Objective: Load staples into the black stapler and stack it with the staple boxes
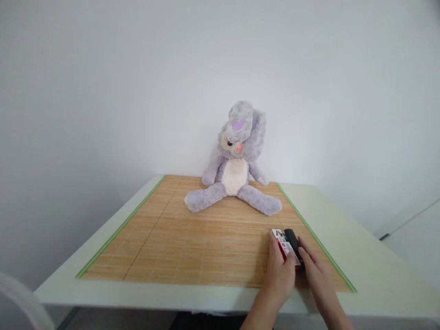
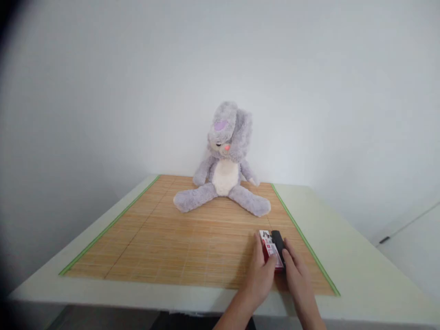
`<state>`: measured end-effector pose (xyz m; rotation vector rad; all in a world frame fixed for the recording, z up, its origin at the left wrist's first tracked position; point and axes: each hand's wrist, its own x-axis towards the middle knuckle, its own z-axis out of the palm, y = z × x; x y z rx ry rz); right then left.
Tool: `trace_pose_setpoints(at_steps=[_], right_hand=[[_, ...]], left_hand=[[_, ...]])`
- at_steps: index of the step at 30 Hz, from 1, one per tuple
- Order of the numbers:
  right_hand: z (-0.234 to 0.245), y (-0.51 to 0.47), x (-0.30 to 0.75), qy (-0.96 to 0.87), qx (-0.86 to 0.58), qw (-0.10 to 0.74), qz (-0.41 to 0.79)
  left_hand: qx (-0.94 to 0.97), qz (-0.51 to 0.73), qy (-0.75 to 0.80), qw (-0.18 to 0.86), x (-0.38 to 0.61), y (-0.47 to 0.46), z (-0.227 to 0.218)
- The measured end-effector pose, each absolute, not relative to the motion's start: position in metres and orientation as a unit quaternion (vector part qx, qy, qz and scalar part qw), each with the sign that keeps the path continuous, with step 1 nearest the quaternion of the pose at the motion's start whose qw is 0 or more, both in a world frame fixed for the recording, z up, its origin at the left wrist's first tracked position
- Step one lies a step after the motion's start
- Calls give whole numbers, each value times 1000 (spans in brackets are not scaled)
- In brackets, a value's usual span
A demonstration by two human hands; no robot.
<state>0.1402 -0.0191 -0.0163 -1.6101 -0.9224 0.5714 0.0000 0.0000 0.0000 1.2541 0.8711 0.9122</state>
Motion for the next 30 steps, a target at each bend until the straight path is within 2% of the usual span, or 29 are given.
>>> trace_pose_setpoints(at_steps=[5, 9, 12, 18, 24, 30], right_hand=[[-13, -14, 96, -384, -667, 572, 283], [-17, -6, 35, -407, -623, 576, 338], [-21, -1, -10, -458, -605, 549, 351], [-19, 10, -54, -525, -586, 521, 331], [-14, 23, -36, -518, -617, 522, 281], [-17, 23, 8, -492, -641, 527, 264]], left_hand=[[530, 416, 398, 623, -19, 7, -2], [540, 418, 476, 554, -74, 12, 2], [554, 419, 517, 500, -118, 18, 1], [566, 420, 565, 428, -166, 28, -6], [594, 425, 549, 406, -167, 23, -2], [637, 396, 635, 185, -170, 6, 5]])
